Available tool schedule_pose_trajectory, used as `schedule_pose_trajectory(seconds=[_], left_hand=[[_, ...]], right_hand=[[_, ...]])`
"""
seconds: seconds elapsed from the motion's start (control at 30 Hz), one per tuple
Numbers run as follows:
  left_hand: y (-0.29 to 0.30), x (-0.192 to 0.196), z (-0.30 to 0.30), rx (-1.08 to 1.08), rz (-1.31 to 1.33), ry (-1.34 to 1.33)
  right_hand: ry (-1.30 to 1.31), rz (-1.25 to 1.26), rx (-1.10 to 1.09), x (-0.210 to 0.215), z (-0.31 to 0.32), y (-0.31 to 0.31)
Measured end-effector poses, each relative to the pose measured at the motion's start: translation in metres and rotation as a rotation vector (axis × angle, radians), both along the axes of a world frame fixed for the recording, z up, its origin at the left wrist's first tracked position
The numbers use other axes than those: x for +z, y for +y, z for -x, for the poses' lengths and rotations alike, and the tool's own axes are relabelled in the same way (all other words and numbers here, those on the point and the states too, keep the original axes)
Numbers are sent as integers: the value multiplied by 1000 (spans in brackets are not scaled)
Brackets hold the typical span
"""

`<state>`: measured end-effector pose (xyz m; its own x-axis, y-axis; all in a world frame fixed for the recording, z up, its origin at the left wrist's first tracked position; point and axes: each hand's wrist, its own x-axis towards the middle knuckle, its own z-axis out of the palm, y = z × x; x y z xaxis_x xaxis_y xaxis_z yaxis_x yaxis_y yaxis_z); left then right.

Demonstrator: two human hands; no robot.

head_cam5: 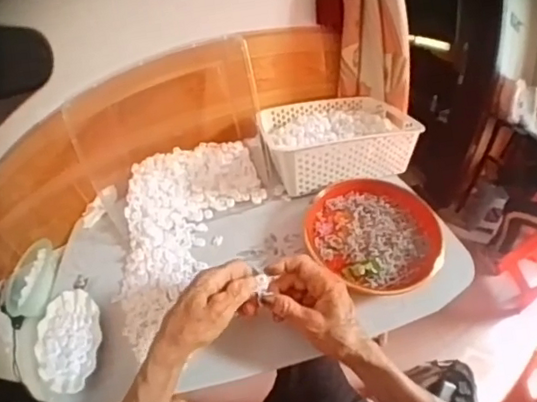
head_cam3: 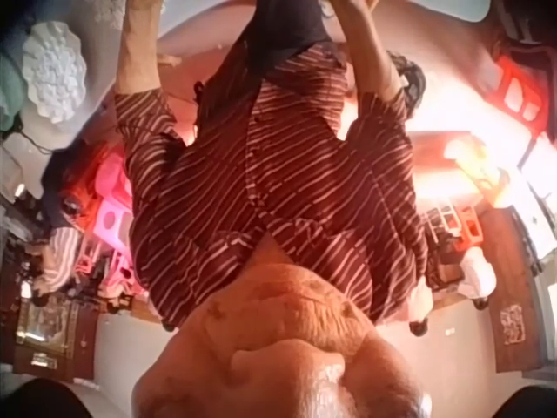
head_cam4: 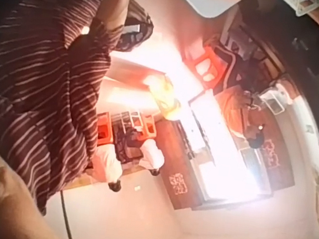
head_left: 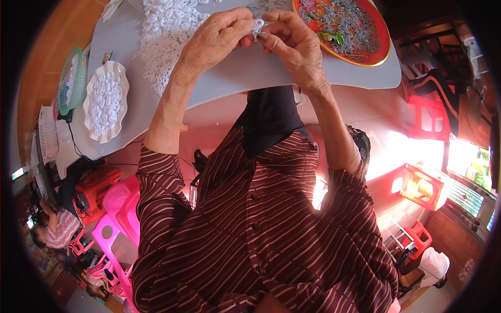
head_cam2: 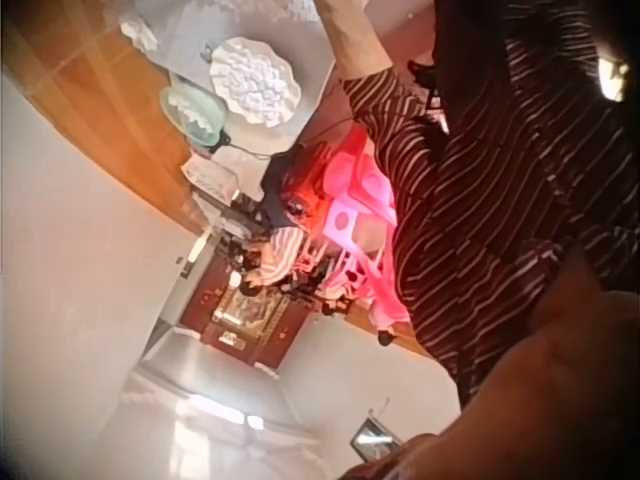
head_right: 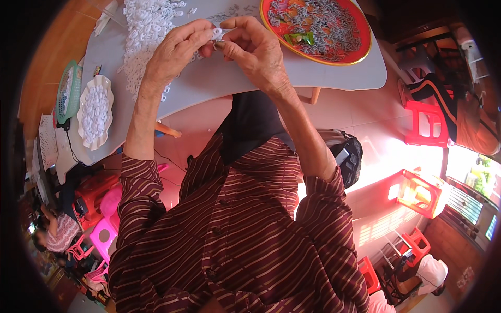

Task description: Assembling small white plastic components by hand on a table.

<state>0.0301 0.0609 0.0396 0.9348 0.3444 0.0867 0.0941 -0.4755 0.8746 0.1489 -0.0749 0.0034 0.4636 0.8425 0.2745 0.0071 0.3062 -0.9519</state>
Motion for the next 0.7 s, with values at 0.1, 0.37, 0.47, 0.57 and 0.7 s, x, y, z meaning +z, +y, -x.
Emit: schedule_pose_trajectory(seconds=[0.1,0.37,0.47,0.57,0.7], left_hand=[[4,0,-2,-22,-70,-10],[4,-2,-3,-79,-110,-10],[-12,-15,1,47,-34,-162],[-30,-24,1,200,-41,-265],[-32,-25,1,283,35,-269]], right_hand=[[-15,10,5,-1,0,-1],[-42,-28,-8,-3,1,0],[-22,-39,-7,-1,1,1],[-26,-27,11,0,1,1],[40,-92,83,-1,3,1]])
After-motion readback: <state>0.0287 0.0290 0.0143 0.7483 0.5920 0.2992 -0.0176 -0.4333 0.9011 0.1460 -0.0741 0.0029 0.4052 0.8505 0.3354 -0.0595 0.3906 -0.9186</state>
